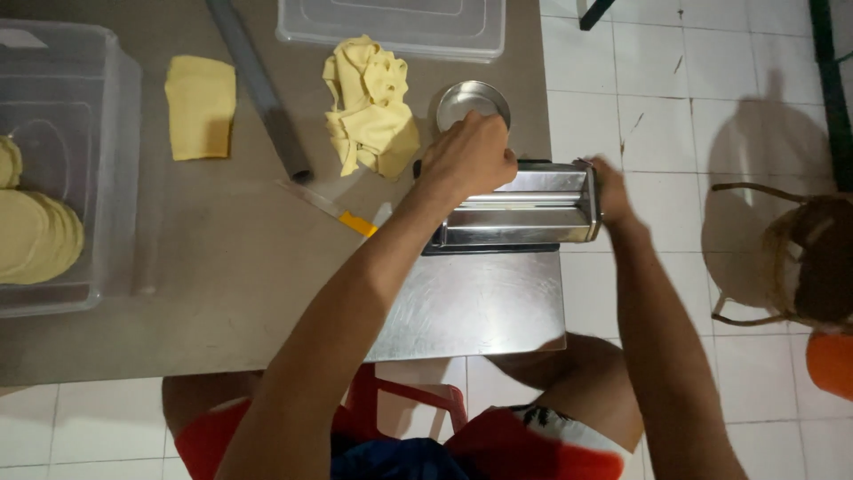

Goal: Flattening dough with a manual pasta machine and cutting out circular shapes using a cutter and a knife.

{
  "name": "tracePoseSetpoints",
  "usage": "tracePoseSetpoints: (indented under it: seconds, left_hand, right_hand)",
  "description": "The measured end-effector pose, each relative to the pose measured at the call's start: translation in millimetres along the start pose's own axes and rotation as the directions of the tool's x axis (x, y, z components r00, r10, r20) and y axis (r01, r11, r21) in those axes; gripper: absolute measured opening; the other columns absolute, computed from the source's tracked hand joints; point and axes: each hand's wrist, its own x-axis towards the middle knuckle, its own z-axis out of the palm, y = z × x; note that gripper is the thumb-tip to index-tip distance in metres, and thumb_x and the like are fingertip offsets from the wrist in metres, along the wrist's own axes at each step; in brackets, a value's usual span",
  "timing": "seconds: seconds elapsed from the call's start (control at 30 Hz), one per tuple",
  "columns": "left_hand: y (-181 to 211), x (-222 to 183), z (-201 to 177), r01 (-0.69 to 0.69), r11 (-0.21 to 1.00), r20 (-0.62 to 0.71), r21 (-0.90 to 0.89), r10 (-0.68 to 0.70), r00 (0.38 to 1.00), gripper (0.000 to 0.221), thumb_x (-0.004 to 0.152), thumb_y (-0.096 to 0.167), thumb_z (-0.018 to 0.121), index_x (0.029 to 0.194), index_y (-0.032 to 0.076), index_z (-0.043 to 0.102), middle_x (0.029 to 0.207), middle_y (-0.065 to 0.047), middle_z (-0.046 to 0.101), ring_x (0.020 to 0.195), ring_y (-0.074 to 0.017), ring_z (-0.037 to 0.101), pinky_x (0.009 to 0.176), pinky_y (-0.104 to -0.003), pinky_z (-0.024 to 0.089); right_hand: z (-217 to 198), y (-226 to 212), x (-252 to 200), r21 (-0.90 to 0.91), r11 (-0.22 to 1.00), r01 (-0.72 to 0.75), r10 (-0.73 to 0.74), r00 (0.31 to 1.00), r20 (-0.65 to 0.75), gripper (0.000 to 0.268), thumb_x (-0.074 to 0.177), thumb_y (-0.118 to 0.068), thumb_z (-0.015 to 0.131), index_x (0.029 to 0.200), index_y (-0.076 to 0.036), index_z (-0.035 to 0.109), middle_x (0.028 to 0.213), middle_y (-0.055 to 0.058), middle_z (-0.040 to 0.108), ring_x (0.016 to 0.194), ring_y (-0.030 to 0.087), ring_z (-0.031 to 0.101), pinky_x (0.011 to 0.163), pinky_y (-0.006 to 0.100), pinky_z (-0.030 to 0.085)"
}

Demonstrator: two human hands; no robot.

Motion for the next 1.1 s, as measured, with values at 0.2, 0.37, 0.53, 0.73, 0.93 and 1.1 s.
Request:
tracePoseSetpoints:
  seconds: [0.2,0.37,0.53,0.73,0.93,1.1]
  left_hand:
    - [-3,3,7,0.028,1.000,-0.010,0.015,-0.028,1.000,0.021,0.080,0.017,0.055,0.071,0.001,0.066,0.061,-0.014,0.064,0.050,-0.0285,0.067,0.040,-0.041,0.048]
    - [-8,7,10,-0.010,0.999,-0.019,0.052,0.011,1.000,0.020,0.082,0.015,0.058,0.070,0.001,0.066,0.059,-0.013,0.063,0.047,-0.0281,0.065,0.037,-0.040,0.043]
    - [20,-1,-2,0.205,0.968,0.103,0.147,-0.221,0.970,0.021,0.095,0.020,0.059,0.085,0.001,0.061,0.102,-0.016,0.064,0.085,-0.0367,0.069,0.060,-0.051,0.055]
    - [19,-2,-2,0.188,0.966,0.067,0.176,-0.203,0.977,0.019,0.092,0.015,0.059,0.079,0.001,0.059,0.095,-0.013,0.064,0.077,-0.0344,0.068,0.055,-0.047,0.052]
    - [19,-2,-3,0.184,0.970,0.072,0.158,-0.197,0.978,0.017,0.090,0.010,0.058,0.075,0.002,0.055,0.088,-0.011,0.064,0.072,-0.0308,0.067,0.053,-0.047,0.052]
    - [22,-1,-5,0.194,0.965,0.078,0.177,-0.210,0.974,0.018,0.095,0.019,0.059,0.089,0.002,0.062,0.103,-0.013,0.066,0.087,-0.0366,0.069,0.063,-0.051,0.056]
  right_hand:
    - [-11,-100,-119,-0.284,0.891,-0.355,0.425,0.872,0.242,0.046,0.110,-0.034,0.046,0.097,0.003,0.071,0.093,0.030,0.074,0.100,0.056,0.066,0.089,0.066,0.048]
    - [-76,-190,-198,-0.268,0.867,-0.419,0.484,0.835,0.261,0.028,0.101,-0.026,0.057,0.101,-0.004,0.074,0.090,0.025,0.078,0.094,0.049,0.073,0.083,0.059,0.055]
    - [-171,-253,-198,-0.238,0.850,-0.470,0.509,0.848,0.145,0.023,0.099,-0.014,0.062,0.118,-0.008,0.073,0.098,0.005,0.074,0.083,0.016,0.065,0.068,0.031,0.051]
    - [-186,-236,-59,-0.565,0.805,0.179,-0.261,0.963,-0.066,0.012,0.110,0.007,0.054,0.113,0.005,0.066,0.113,0.021,0.056,0.105,0.040,0.054,0.081,0.050,0.042]
    - [-80,-140,51,-0.312,0.829,0.463,-0.529,0.832,-0.170,0.021,0.111,0.008,0.050,0.110,0.004,0.070,0.105,0.020,0.067,0.100,0.036,0.057,0.088,0.048,0.041]
    - [3,-9,-24,0.077,0.997,0.015,-0.015,1.000,-0.002,0.070,0.089,-0.039,0.075,0.145,-0.001,0.056,0.138,0.017,0.064,0.131,0.031,0.059,0.109,0.042,0.048]
